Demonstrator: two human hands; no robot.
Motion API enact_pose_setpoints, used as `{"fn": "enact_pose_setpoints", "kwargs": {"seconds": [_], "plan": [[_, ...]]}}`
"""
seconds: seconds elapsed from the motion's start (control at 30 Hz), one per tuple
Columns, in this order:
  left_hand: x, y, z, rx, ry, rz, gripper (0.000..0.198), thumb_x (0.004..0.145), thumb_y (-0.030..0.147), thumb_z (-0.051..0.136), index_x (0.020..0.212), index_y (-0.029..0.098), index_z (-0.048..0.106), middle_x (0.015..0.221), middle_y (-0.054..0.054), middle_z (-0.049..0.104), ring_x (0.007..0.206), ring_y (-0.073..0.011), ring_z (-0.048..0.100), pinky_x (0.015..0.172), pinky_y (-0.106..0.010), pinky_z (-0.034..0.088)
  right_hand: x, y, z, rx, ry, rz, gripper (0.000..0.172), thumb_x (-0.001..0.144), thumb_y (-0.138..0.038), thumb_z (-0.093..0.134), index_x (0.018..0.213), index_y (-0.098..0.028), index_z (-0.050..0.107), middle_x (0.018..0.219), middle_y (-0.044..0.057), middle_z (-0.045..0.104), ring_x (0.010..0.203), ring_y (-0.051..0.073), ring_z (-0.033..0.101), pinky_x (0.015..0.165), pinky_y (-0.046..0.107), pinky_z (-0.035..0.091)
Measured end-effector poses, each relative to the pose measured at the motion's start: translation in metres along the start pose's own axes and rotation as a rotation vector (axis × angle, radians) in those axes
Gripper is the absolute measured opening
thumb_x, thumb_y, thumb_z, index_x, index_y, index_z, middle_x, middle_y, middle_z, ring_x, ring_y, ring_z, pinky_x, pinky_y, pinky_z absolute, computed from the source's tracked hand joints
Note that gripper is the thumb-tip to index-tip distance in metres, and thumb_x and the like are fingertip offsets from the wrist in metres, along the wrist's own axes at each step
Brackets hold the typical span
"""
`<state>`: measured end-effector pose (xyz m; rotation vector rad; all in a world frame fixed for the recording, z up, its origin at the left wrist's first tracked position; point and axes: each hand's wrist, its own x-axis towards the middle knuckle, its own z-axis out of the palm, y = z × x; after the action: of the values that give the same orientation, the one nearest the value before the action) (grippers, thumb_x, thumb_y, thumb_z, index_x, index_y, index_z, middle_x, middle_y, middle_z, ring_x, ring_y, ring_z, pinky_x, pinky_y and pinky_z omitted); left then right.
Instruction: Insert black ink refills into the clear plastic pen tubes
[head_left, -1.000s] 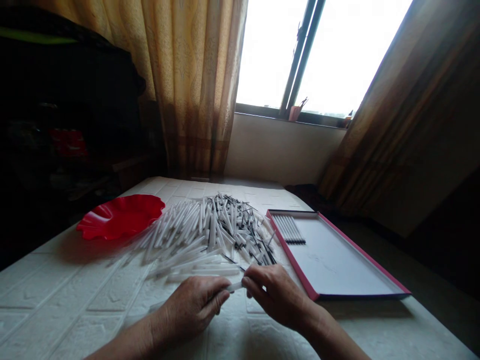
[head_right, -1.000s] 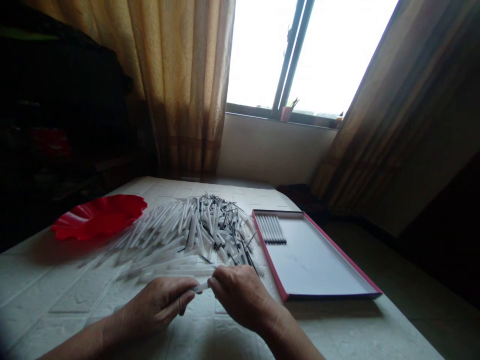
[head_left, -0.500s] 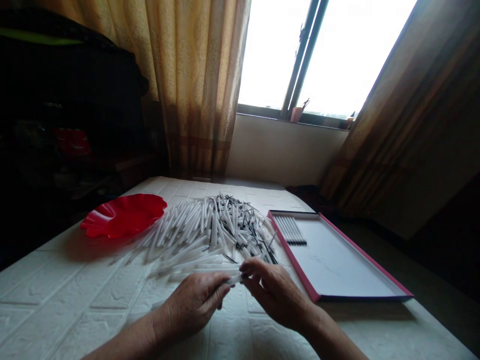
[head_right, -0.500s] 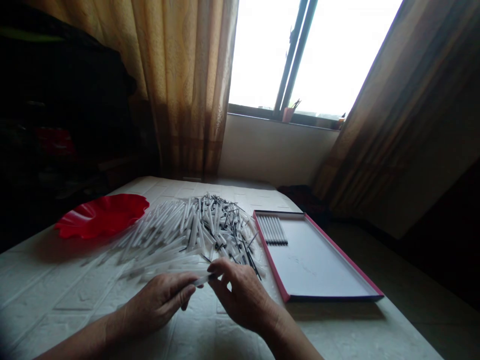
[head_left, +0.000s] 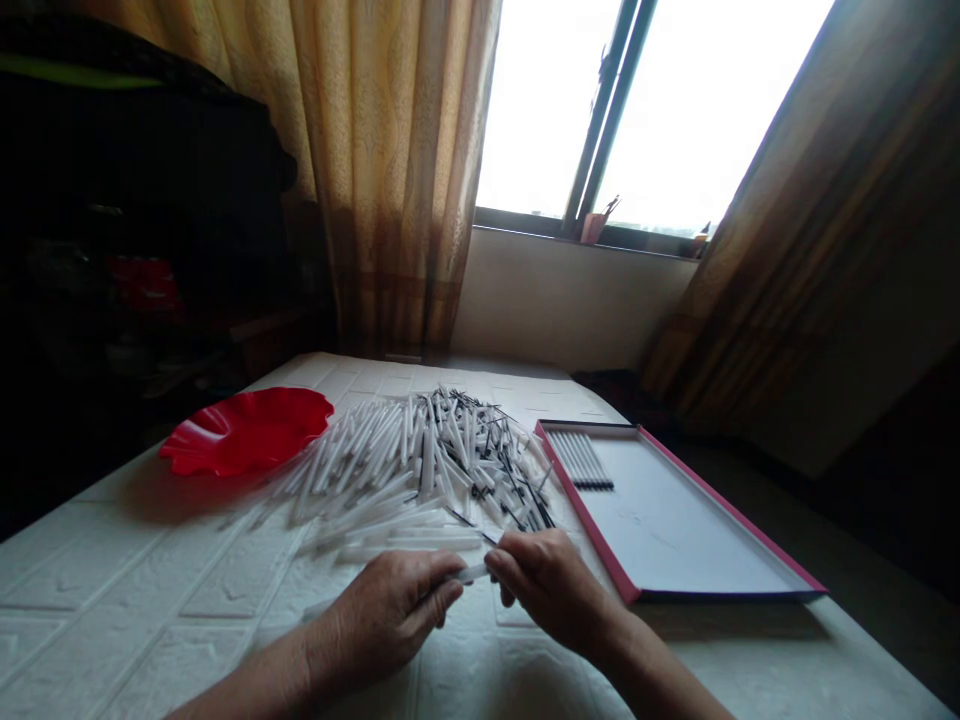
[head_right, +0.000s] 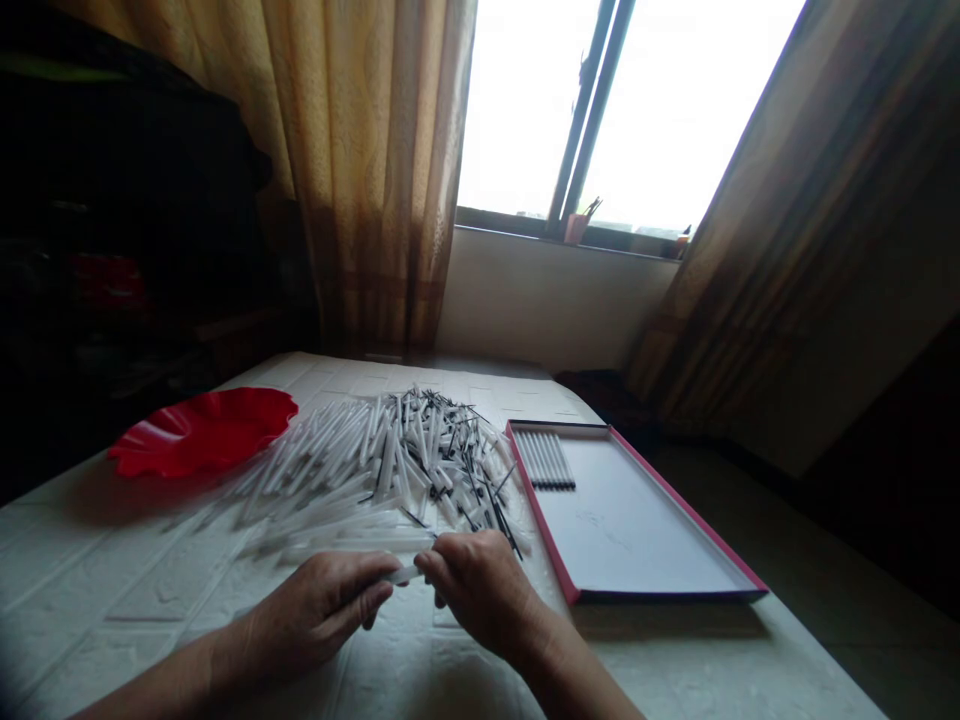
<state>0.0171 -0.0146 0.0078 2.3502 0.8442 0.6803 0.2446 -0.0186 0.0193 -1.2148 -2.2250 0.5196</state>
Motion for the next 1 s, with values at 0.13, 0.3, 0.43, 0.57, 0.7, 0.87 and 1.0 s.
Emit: {"fn": "enact_pose_setpoints", "kwargs": {"seconds": [0.13,0.3,0.43,0.57,0.7,0.87,1.0], "plan": [[0.0003,-0.0013,0.0009,0.008,0.011,-0.006,0.028,0.102,0.030,0.042,0.089,0.020,0.064,0.065,0.000,0.068,0.059,-0.0156,0.064,0.058,-0.024,0.044,-0.0002,0.0008,0.0014,0.004,0.005,-0.009,0.040,0.099,-0.031,0.043,0.065,-0.022,0.060,0.055,0.001,0.067,0.049,0.013,0.063,0.053,0.022,0.042],[0.0026,-0.0002,-0.0008,0.018,0.037,-0.024,0.030,0.102,0.031,0.040,0.088,0.018,0.064,0.066,-0.002,0.068,0.060,-0.0163,0.064,0.059,-0.025,0.044,-0.0024,-0.0014,-0.0016,0.121,0.099,-0.113,0.016,0.095,-0.027,0.052,0.104,-0.020,0.062,0.074,0.001,0.072,0.056,0.013,0.061,0.053,0.022,0.043],[0.0041,-0.0002,-0.0025,0.013,0.037,-0.031,0.030,0.101,0.031,0.040,0.084,0.019,0.062,0.064,-0.001,0.065,0.058,-0.0160,0.063,0.058,-0.025,0.043,-0.0023,-0.0012,-0.0015,0.161,0.090,-0.119,0.010,0.094,-0.020,0.050,0.094,-0.022,0.060,0.071,-0.001,0.068,0.054,0.011,0.059,0.053,0.021,0.041],[0.0036,-0.0008,-0.0022,0.006,0.033,-0.024,0.031,0.101,0.032,0.039,0.084,0.018,0.062,0.064,-0.001,0.065,0.058,-0.0156,0.062,0.057,-0.024,0.043,-0.0009,-0.0003,-0.0021,0.153,0.076,-0.077,0.011,0.094,-0.022,0.053,0.088,-0.021,0.062,0.065,-0.002,0.065,0.051,0.011,0.058,0.052,0.021,0.041],[0.0021,-0.0013,-0.0005,0.002,0.014,-0.013,0.032,0.102,0.032,0.040,0.087,0.017,0.065,0.066,-0.002,0.067,0.059,-0.0156,0.063,0.058,-0.024,0.044,-0.0008,0.0004,-0.0009,0.105,0.058,-0.053,0.030,0.097,-0.028,0.051,0.070,-0.022,0.060,0.057,-0.001,0.064,0.048,0.012,0.057,0.051,0.021,0.039],[0.0021,-0.0018,0.0003,0.011,0.008,-0.019,0.030,0.101,0.032,0.041,0.091,0.017,0.066,0.066,-0.002,0.068,0.059,-0.0160,0.065,0.059,-0.024,0.044,-0.0013,0.0031,0.0029,0.045,0.043,-0.032,0.040,0.099,-0.031,0.045,0.061,-0.022,0.055,0.052,0.000,0.064,0.048,0.013,0.060,0.052,0.022,0.039],[0.0028,-0.0009,-0.0010,0.012,0.017,-0.034,0.031,0.101,0.032,0.040,0.086,0.017,0.063,0.067,-0.002,0.068,0.060,-0.0164,0.064,0.059,-0.025,0.043,-0.0020,0.0003,-0.0009,0.069,0.088,-0.076,0.021,0.098,-0.030,0.048,0.086,-0.021,0.063,0.066,0.001,0.069,0.055,0.014,0.061,0.054,0.022,0.040]]}}
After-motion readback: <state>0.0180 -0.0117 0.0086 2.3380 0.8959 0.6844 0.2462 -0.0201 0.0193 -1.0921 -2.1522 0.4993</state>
